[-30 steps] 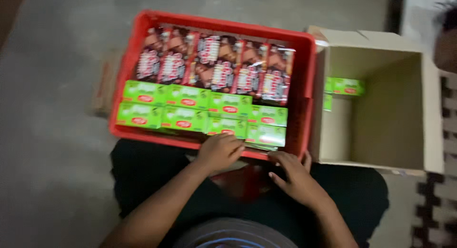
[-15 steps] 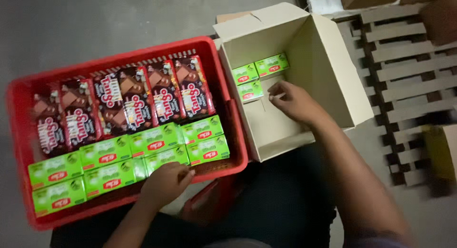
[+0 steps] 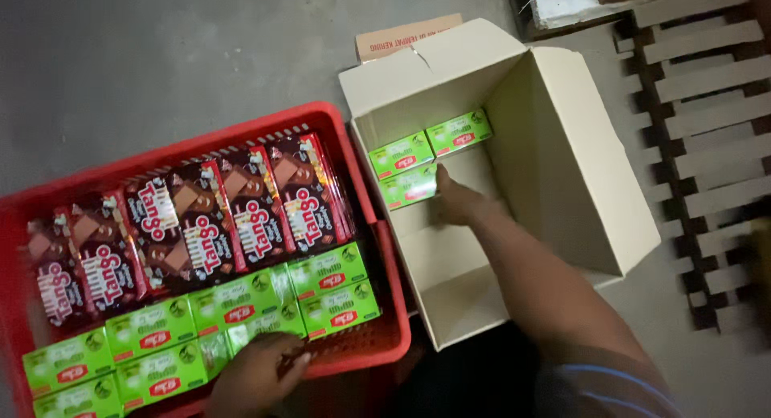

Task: The person transfers small green boxes from a red plastic basket into a cardboard box. They arrange the boxes in neat rows inside the cardboard box and then close the flaps.

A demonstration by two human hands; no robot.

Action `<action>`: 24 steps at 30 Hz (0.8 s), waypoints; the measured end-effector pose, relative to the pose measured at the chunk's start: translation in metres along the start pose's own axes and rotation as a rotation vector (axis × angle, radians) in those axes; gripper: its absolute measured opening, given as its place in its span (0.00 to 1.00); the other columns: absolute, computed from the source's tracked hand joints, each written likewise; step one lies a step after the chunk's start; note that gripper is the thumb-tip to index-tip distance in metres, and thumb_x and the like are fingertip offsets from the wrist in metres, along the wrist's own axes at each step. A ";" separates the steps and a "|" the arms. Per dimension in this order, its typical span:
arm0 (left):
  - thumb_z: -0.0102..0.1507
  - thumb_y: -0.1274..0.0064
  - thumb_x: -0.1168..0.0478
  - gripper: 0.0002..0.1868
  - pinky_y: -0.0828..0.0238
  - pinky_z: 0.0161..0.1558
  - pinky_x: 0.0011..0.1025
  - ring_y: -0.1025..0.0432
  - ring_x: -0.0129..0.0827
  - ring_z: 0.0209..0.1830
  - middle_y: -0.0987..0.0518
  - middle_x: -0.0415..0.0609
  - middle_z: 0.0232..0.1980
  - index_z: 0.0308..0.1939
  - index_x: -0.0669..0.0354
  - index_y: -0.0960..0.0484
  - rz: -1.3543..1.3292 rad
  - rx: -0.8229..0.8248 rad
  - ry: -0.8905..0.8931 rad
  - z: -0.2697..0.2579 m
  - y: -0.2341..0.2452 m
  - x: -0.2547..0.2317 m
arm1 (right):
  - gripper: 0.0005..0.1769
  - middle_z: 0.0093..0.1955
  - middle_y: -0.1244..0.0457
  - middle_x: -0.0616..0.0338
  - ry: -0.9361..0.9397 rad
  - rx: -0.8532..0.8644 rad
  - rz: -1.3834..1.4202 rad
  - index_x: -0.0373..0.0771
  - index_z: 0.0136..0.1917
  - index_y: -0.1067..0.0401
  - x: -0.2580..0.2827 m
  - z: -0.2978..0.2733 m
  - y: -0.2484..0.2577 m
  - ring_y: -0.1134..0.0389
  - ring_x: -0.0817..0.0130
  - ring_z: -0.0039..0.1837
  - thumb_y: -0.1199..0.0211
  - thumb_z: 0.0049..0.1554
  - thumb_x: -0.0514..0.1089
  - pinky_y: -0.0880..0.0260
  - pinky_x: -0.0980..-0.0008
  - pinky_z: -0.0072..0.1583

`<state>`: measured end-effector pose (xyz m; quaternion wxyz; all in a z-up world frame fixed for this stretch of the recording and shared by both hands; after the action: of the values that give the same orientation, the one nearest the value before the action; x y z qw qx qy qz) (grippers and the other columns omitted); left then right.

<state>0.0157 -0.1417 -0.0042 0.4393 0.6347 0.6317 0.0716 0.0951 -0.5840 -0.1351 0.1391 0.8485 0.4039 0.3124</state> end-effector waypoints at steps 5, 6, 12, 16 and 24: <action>0.60 0.44 0.41 0.12 0.29 0.47 0.34 0.24 0.34 0.43 0.16 0.37 0.41 0.39 0.39 0.19 0.053 0.057 -0.063 0.008 -0.028 0.037 | 0.59 0.51 0.33 0.38 -0.052 -0.177 0.220 0.42 0.83 0.71 0.007 -0.001 0.001 0.31 0.44 0.48 0.37 0.49 0.41 0.37 0.55 0.45; 0.59 0.42 0.39 0.18 0.26 0.54 0.33 0.22 0.31 0.52 0.13 0.34 0.51 0.48 0.37 0.14 0.025 0.071 -0.024 0.008 -0.032 0.046 | 0.67 0.50 0.32 0.41 -0.149 -0.160 0.231 0.48 0.86 0.74 0.008 -0.004 0.004 0.31 0.46 0.48 0.33 0.46 0.40 0.36 0.56 0.45; 0.59 0.40 0.41 0.17 0.25 0.52 0.36 0.21 0.38 0.48 0.13 0.39 0.47 0.46 0.41 0.14 0.058 -0.037 -0.186 0.009 -0.048 0.064 | 0.33 0.44 0.34 0.49 -0.028 -0.201 -0.006 0.46 0.58 0.47 -0.018 0.021 0.000 0.32 0.49 0.45 0.29 0.46 0.46 0.40 0.51 0.40; 0.59 0.43 0.37 0.22 0.28 0.58 0.35 0.22 0.35 0.55 0.14 0.38 0.53 0.50 0.40 0.14 0.064 0.031 -0.054 0.009 -0.037 0.049 | 0.28 0.53 0.33 0.47 -0.018 -0.203 -0.246 0.47 0.60 0.44 0.001 0.001 0.027 0.29 0.42 0.54 0.35 0.49 0.42 0.32 0.46 0.46; 0.60 0.47 0.41 0.12 0.29 0.41 0.34 0.23 0.34 0.41 0.16 0.37 0.36 0.38 0.37 0.17 0.043 0.010 0.071 -0.004 0.007 -0.011 | 0.37 0.60 0.38 0.57 0.358 -0.263 0.053 0.42 0.60 0.36 0.058 -0.093 0.094 0.39 0.63 0.58 0.21 0.42 0.50 0.41 0.67 0.56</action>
<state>0.0163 -0.1479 0.0077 0.4119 0.6475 0.6333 0.1002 0.1190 -0.6001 0.0063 0.1666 0.7643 0.3554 0.5116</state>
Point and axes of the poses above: each hand's wrist, its own z-axis towards the middle knuckle, its own y-axis out of the back of the hand, x = y × z, the point moved 3 cm from there along z, towards the middle knuckle
